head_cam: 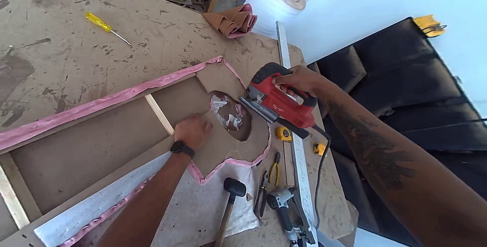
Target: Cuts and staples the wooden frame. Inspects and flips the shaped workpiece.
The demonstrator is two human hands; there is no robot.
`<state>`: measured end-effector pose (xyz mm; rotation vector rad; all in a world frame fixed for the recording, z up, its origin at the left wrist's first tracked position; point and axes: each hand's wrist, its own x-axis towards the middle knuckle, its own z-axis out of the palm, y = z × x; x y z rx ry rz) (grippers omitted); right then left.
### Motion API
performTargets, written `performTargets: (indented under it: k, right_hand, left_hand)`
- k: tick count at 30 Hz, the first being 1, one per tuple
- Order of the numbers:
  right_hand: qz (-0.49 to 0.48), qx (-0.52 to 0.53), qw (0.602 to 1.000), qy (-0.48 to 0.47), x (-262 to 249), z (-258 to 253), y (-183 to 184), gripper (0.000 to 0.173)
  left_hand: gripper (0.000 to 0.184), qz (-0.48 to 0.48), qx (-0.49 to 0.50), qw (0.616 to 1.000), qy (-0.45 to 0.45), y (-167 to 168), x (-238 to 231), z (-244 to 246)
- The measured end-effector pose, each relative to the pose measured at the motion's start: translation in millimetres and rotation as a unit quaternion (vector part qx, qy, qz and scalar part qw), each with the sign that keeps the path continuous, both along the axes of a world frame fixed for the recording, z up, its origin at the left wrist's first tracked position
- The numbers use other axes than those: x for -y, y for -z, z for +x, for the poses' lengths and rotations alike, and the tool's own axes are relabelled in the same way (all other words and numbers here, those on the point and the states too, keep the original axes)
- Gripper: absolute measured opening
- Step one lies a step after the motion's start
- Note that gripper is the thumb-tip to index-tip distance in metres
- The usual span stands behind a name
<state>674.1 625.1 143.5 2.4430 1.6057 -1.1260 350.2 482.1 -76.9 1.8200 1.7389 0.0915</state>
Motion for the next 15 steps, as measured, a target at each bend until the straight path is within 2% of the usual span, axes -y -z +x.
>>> performTargets:
  k: [9, 15]
  right_hand:
    - [-0.029, 0.029, 0.980, -0.194, -52.8, -17.6, -8.9, 0.034]
    - [-0.030, 0.029, 0.970, -0.238, -65.5, -35.8, -9.8, 0.036]
  left_hand:
    - [0.070, -0.009, -0.021, 1.000, -0.015, -4.1, -2.1, 3.2]
    - [0.069, 0.014, -0.037, 0.999, -0.023, -0.9, -2.0, 5.0]
